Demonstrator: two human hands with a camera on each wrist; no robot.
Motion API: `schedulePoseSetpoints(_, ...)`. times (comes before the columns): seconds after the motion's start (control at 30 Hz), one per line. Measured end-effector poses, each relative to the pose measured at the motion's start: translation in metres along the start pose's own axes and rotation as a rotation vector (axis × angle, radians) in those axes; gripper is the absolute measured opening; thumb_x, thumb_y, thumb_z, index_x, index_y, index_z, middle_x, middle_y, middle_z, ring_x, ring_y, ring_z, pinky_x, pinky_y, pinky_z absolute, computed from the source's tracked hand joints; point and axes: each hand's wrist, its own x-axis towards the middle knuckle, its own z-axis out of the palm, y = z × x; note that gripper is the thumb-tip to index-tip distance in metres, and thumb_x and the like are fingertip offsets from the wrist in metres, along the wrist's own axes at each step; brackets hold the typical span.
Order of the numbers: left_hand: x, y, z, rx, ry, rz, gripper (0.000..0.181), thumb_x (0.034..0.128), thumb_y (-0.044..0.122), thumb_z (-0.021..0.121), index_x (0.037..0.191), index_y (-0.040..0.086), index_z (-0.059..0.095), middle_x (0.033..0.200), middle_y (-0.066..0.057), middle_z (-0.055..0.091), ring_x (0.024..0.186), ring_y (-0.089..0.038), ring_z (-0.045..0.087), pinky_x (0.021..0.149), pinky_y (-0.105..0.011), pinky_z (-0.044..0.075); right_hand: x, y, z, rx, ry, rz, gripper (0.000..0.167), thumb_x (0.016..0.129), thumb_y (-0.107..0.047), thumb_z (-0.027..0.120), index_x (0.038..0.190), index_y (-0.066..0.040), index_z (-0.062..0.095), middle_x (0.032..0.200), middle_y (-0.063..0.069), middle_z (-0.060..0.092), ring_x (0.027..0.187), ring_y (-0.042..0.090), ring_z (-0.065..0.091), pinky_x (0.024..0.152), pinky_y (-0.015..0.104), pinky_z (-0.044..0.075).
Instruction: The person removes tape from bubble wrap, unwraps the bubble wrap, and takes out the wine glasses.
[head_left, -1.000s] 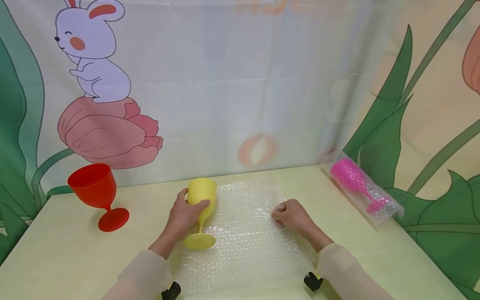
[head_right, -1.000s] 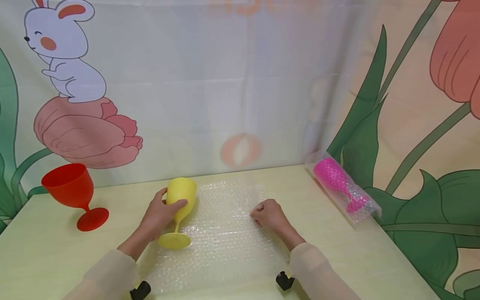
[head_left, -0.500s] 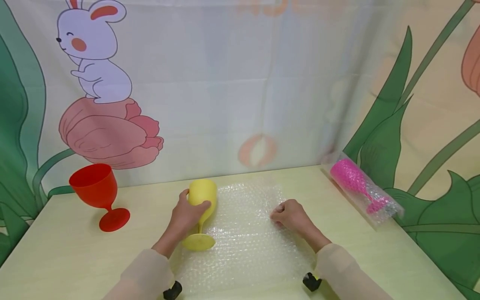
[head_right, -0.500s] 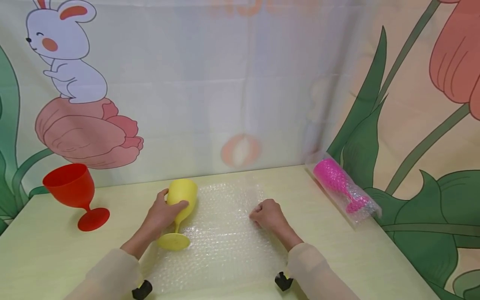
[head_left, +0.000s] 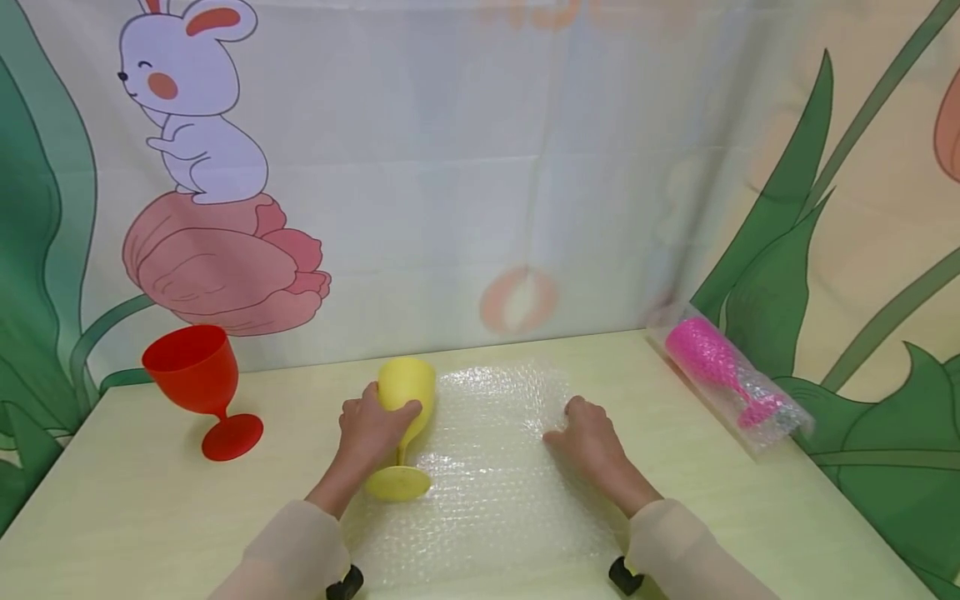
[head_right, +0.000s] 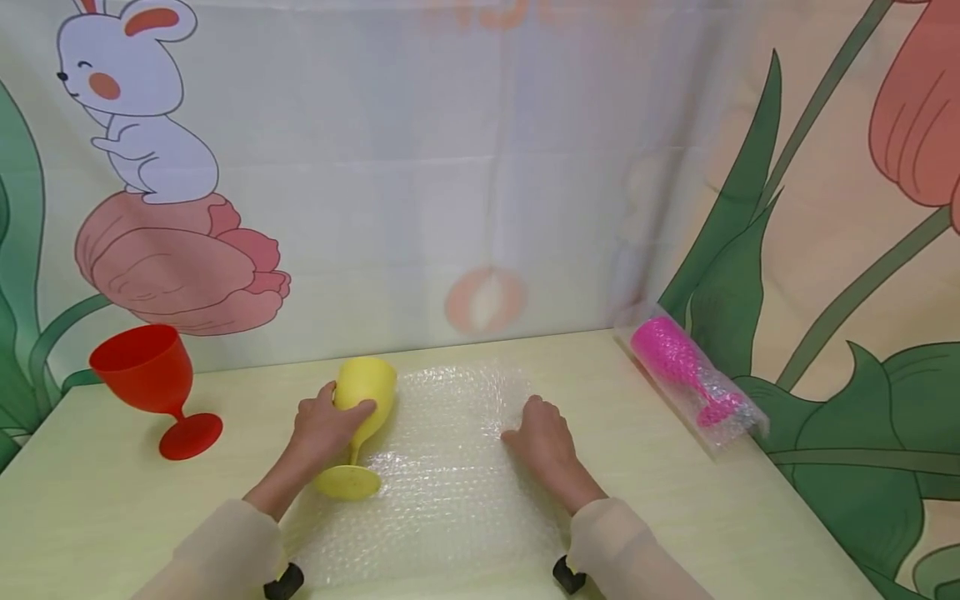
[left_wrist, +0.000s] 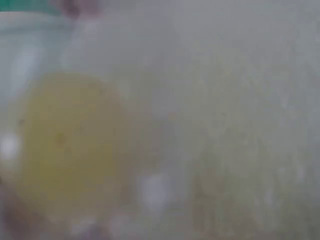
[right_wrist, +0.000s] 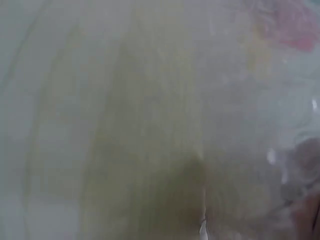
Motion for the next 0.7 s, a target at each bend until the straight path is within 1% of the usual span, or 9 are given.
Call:
schedulePoseSetpoints(0.03,-0.0002,0.0001,0.0005,0.004,0.004,0.004,0.086,0.0884,0.036,0.063,0.155,-0.005,0.029,0.136,-0.032,0.040,0.124,-0.045,0.036,0.095,-0.058,0.040,-0.0006,0.0001,-0.0003,-0.013,0.015,0.006,0.034,0.081,-0.008,0.081,0.096,0.008,0.054,0.079,0.013,0.056,0.067,0.025,0.052,0.062,0.040,0.048)
schedulePoseSetpoints(0.1,-0.0007,0.0006,0.0016,0.010,0.016,0.006,0.087,0.0884,0.037,0.063,0.156,-0.005,0.028,0.137,-0.032,0.041,0.124,-0.046,0.037,0.096,-0.059,0.039,-0.0019,0.0005,-0.0007,-0.036,0.040,0.006,0.063,0.080,-0.013,0.085,0.125,0.011,0.047,0.100,0.023,0.062,0.078,0.034,0.061,0.072,0.048,0.053)
schedulePoseSetpoints(0.13,-0.0008,0.0009,0.0020,0.016,0.022,0.008,0.087,0.0886,0.037,0.063,0.156,-0.005,0.027,0.136,-0.032,0.042,0.124,-0.046,0.039,0.096,-0.060,0.039,-0.0021,0.0010,-0.0004,-0.050,0.046,0.002,0.072,0.080,-0.014,0.086,0.132,0.011,0.042,0.105,0.025,0.060,0.078,0.036,0.061,0.070,0.049,0.053)
schedulePoseSetpoints(0.27,-0.0008,0.0004,0.0022,0.032,0.034,0.019,0.088,0.0895,0.038,0.063,0.157,-0.002,0.023,0.135,-0.032,0.045,0.121,-0.045,0.044,0.095,-0.060,0.040,-0.0031,0.0004,0.0001,-0.189,0.096,-0.082,0.095,0.078,-0.022,0.091,0.148,0.004,0.032,0.116,0.026,0.053,0.085,0.037,0.060,0.063,0.047,0.052)
schedulePoseSetpoints(0.37,-0.0018,0.0011,0.0012,0.035,0.033,0.039,0.086,0.0908,0.036,0.062,0.158,0.001,0.021,0.130,-0.032,0.048,0.116,-0.045,0.047,0.090,-0.057,0.043,-0.0020,-0.0014,0.0006,-0.383,0.128,-0.214,0.103,0.076,-0.028,0.094,0.154,-0.005,0.031,0.130,0.027,0.049,0.105,0.041,0.057,0.072,0.049,0.053)
schedulePoseSetpoints(0.43,-0.0033,0.0026,0.0004,0.035,0.031,0.050,0.084,0.0921,0.035,0.061,0.160,0.005,0.022,0.128,-0.031,0.050,0.112,-0.043,0.049,0.087,-0.054,0.044,-0.0009,-0.0029,0.0010,-0.508,0.134,-0.320,0.102,0.076,-0.030,0.094,0.156,-0.010,0.035,0.143,0.029,0.043,0.121,0.045,0.051,0.084,0.053,0.051)
schedulePoseSetpoints(0.53,-0.0055,0.0048,-0.0008,0.055,0.030,0.065,0.078,0.0940,0.033,0.059,0.160,0.009,0.025,0.125,-0.031,0.053,0.108,-0.043,0.050,0.083,-0.052,0.045,0.0004,-0.0051,0.0024,-0.608,0.125,-0.453,0.084,0.078,-0.023,0.092,0.149,-0.015,0.049,0.152,0.026,0.039,0.134,0.047,0.042,0.095,0.057,0.047)
schedulePoseSetpoints(0.6,-0.0064,0.0049,-0.0010,0.058,0.023,0.063,0.076,0.0953,0.033,0.058,0.161,0.011,0.026,0.127,-0.031,0.052,0.107,-0.042,0.050,0.083,-0.052,0.045,0.0005,-0.0060,0.0032,-0.627,0.125,-0.525,0.064,0.080,-0.016,0.090,0.137,-0.015,0.062,0.151,0.024,0.041,0.137,0.048,0.040,0.098,0.058,0.046)
schedulePoseSetpoints(0.7,-0.0066,0.0041,-0.0010,0.062,0.012,0.059,0.076,0.0966,0.034,0.056,0.162,0.012,0.024,0.130,-0.032,0.050,0.106,-0.042,0.051,0.083,-0.052,0.045,-0.0003,-0.0073,0.0038,-0.647,0.138,-0.615,0.035,0.082,-0.003,0.085,0.113,-0.016,0.075,0.140,0.018,0.052,0.127,0.044,0.046,0.096,0.054,0.045)
